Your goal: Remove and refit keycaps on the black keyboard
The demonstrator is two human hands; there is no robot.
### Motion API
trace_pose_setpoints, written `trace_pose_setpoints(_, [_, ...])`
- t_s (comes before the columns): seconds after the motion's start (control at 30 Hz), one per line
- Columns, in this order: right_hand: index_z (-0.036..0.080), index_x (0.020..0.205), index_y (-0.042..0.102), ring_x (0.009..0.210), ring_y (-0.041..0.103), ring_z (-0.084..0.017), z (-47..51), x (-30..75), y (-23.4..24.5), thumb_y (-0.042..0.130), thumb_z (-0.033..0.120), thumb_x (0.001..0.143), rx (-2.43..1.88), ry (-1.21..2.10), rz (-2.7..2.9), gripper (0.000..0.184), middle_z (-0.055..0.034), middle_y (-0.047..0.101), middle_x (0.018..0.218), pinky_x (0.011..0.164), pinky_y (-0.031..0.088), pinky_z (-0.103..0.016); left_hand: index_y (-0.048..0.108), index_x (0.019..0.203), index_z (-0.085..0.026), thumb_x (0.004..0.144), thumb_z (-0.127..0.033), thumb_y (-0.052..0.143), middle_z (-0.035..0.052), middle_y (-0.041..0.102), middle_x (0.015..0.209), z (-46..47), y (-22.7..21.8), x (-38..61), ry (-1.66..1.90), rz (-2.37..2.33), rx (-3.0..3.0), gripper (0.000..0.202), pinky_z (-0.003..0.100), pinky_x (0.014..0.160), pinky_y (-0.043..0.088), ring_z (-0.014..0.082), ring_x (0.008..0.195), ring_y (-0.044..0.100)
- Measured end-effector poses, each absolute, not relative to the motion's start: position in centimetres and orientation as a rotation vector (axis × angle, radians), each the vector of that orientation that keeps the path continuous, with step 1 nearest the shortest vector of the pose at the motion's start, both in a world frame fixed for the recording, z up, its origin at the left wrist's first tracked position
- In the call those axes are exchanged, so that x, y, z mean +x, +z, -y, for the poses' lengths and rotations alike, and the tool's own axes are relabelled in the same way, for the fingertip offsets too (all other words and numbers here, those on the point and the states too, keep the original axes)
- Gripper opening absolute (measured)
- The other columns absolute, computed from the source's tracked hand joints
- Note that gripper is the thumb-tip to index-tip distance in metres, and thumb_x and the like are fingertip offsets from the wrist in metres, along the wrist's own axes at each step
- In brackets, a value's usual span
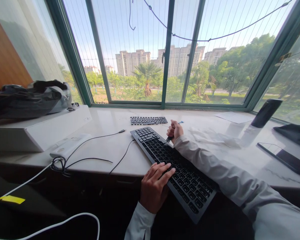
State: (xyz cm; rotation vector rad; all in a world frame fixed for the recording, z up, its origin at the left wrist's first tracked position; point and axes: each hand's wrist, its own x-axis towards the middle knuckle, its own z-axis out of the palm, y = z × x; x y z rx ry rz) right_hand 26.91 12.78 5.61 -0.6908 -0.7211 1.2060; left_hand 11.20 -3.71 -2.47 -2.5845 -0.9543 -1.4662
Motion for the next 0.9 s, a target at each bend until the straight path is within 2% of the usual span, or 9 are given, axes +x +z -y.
trace_pose_setpoints(0.13, [0.023, 0.056, 0.022, 0.030, 0.013, -0.003, -12.4, 26.4, 5.5, 0.064, 0.035, 0.076, -0.644, 1.152, 0.876, 0.048, 0.0122, 0.017, 0.037, 0.029, 0.012, -0.018, 0.063, 0.120, -0.027, 0.096, -0.030, 0.036, 0.0005, 0.064, 0.123, 3.7, -2.4, 11.2, -1.478, 0.959, -2.574, 0.036, 0.038, 0.107, 0.037, 0.0183, 0.117, 0.054])
trace_pose_setpoints(0.27, [0.022, 0.057, 0.030, 0.031, 0.016, -0.003, -11.7, 25.9, 5.3, 0.070, 0.043, 0.075, -0.552, 1.138, 1.154, 0.048, 0.0120, 0.020, 0.041, 0.030, 0.014, -0.018, 0.063, 0.120, -0.025, 0.095, -0.027, 0.036, 0.0017, 0.064, 0.123, 3.8, -2.3, 11.2, -1.456, 0.960, -2.578, 0.037, 0.038, 0.107, 0.038, 0.0185, 0.116, 0.054])
trace_pose_setpoints(0.47, [0.022, 0.061, 0.035, 0.033, 0.019, -0.004, -11.0, 25.8, 5.1, 0.066, 0.047, 0.079, -0.576, 1.087, 1.374, 0.044, 0.0114, 0.023, 0.041, 0.032, 0.017, -0.018, 0.063, 0.119, -0.025, 0.093, -0.025, 0.039, 0.0016, 0.064, 0.123, 3.8, -2.3, 11.1, -1.465, 0.960, -2.576, 0.036, 0.038, 0.107, 0.038, 0.0185, 0.116, 0.054])
trace_pose_setpoints(0.6, [0.022, 0.061, 0.034, 0.034, 0.024, -0.005, -10.8, 25.8, 5.0, 0.064, 0.053, 0.079, -0.650, 1.001, 1.446, 0.046, 0.0101, 0.029, 0.041, 0.034, 0.023, -0.019, 0.063, 0.119, -0.026, 0.094, -0.026, 0.038, 0.0003, 0.064, 0.123, 3.8, -2.4, 11.2, -1.487, 0.965, -2.575, 0.036, 0.038, 0.107, 0.037, 0.0183, 0.116, 0.054])
trace_pose_setpoints(0.73, [0.022, 0.062, 0.038, 0.036, 0.032, -0.007, -10.7, 25.7, 4.8, 0.064, 0.058, 0.076, -0.755, 0.914, 1.542, 0.046, 0.0080, 0.037, 0.041, 0.037, 0.029, -0.021, 0.063, 0.119, -0.026, 0.094, -0.027, 0.037, 0.0005, 0.064, 0.124, 3.8, -2.4, 11.2, -1.482, 0.965, -2.576, 0.036, 0.038, 0.107, 0.037, 0.0184, 0.117, 0.054])
trace_pose_setpoints(0.9, [0.022, 0.063, 0.040, 0.038, 0.036, -0.008, -10.5, 25.6, 4.9, 0.059, 0.062, 0.077, -0.817, 0.822, 1.658, 0.047, 0.0070, 0.040, 0.043, 0.040, 0.034, -0.022, 0.063, 0.120, -0.026, 0.094, -0.026, 0.039, 0.0002, 0.064, 0.124, 3.8, -2.4, 11.2, -1.486, 0.964, -2.574, 0.036, 0.037, 0.107, 0.036, 0.0180, 0.117, 0.054])
